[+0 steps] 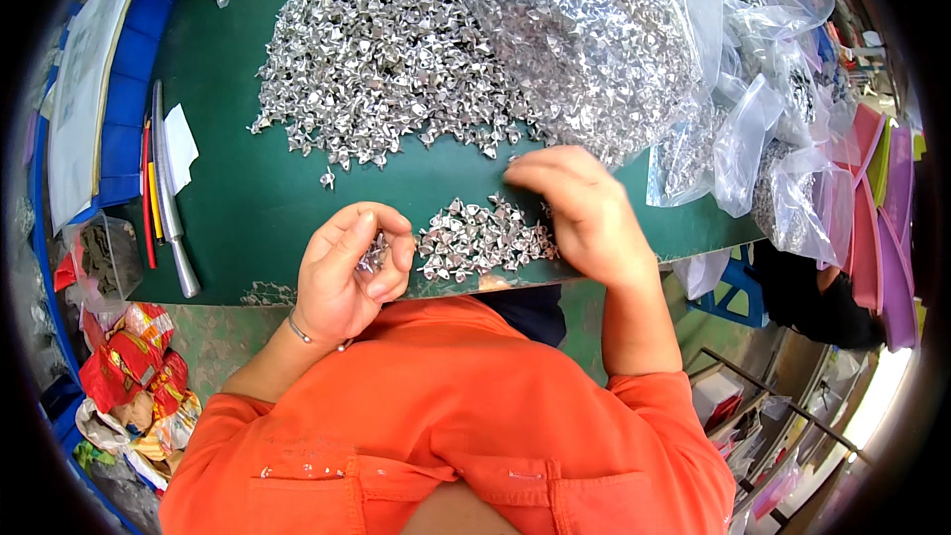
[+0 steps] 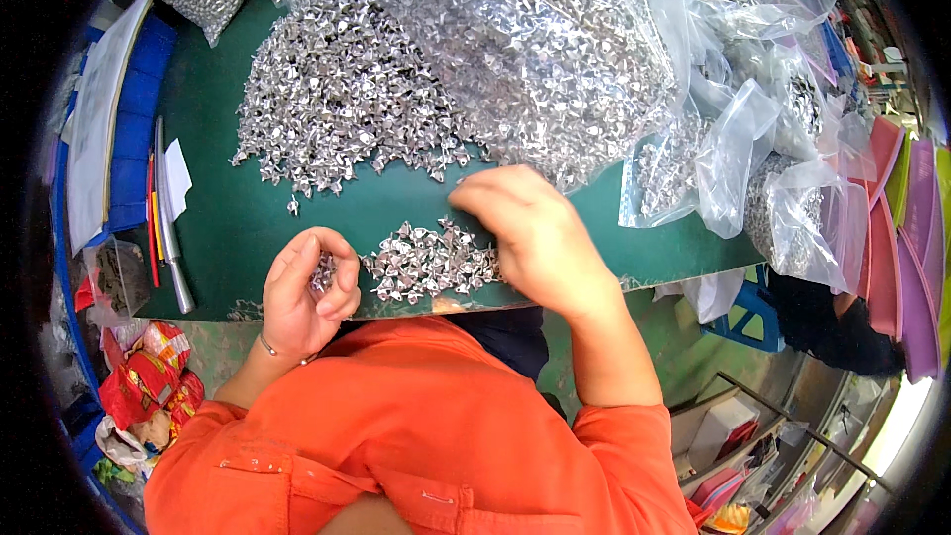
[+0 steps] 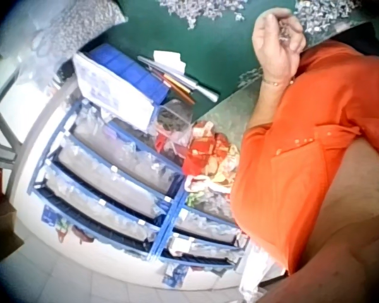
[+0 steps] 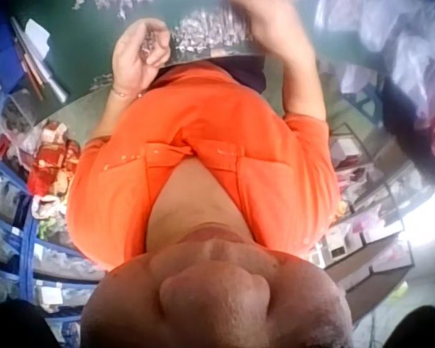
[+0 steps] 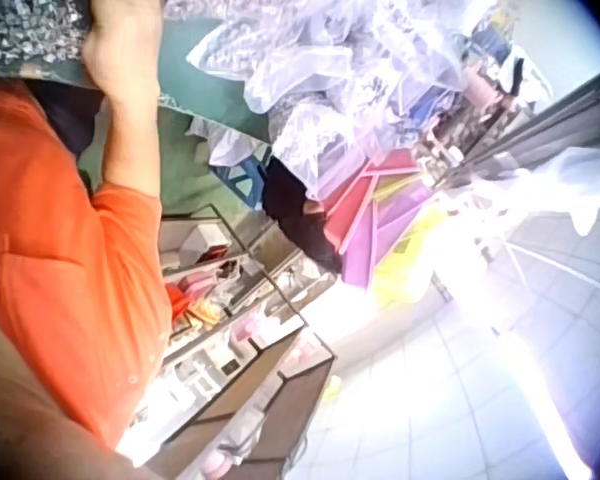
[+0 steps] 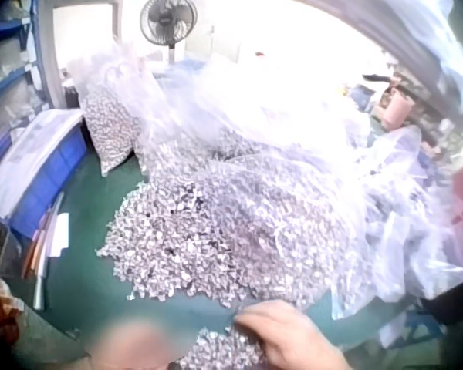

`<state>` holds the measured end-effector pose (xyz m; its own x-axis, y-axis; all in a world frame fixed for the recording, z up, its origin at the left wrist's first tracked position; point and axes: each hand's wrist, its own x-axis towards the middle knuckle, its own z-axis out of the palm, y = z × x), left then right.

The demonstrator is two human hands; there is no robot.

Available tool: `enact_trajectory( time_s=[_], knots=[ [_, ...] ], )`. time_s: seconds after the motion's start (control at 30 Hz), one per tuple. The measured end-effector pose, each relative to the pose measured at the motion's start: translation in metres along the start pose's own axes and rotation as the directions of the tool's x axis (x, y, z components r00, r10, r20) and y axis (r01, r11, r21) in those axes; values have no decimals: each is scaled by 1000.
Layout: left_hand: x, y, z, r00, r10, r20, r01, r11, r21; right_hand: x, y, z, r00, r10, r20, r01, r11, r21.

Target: The person sorts small silver metal fasteners on a green worktable, picking them up one by one and placing them into a small pile. The person occasionally reaches for more fasteners from a large plastic bag on the table.

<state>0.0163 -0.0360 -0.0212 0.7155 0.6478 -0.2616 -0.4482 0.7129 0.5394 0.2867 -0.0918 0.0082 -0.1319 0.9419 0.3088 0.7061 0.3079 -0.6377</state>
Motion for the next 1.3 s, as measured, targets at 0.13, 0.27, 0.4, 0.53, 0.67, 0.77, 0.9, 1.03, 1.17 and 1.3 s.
enact_trajectory(
  time_s=[0.13,0.27,0.4,0.53,0.67,0.77,0.9,1.03,1.17,1.3],
  knots=[
    [1,1,1,1000,2,7,-2,1000,3,-11,0,-15,937,228,-266,-232,972,17],
    [-1,0,-2,1000,2,-6,-2,1000,11,-18,-7,-13,964,196,-183,-204,978,-30],
    [0,1,-3,1000,3,21,-3,1000,-27,-26,-7,-10,976,206,-75,-209,978,-25],
    [1,1,-2,999,5,33,-3,999,-42,-30,-6,-7,979,169,-112,-177,982,-62],
    [0,1,0,1000,9,-1,-9,999,39,-34,-4,-8,987,112,-119,-122,989,-78],
    [-1,1,0,1000,10,-11,-9,999,36,-37,-7,-16,972,189,-142,-192,981,-5],
    [0,1,0,1000,9,-11,-9,999,32,-37,-4,-11,935,221,-278,-225,974,19],
    [-1,1,0,1000,2,-8,-2,1000,21,-33,-1,1,980,45,-192,-72,988,-133],
    [0,1,-1,1000,-1,-11,2,1000,27,-37,3,-3,983,-17,-183,-11,989,-150],
    [-1,1,-2,1000,3,-6,-3,999,36,-42,4,-14,973,9,-231,-36,993,-116]
  ],
)
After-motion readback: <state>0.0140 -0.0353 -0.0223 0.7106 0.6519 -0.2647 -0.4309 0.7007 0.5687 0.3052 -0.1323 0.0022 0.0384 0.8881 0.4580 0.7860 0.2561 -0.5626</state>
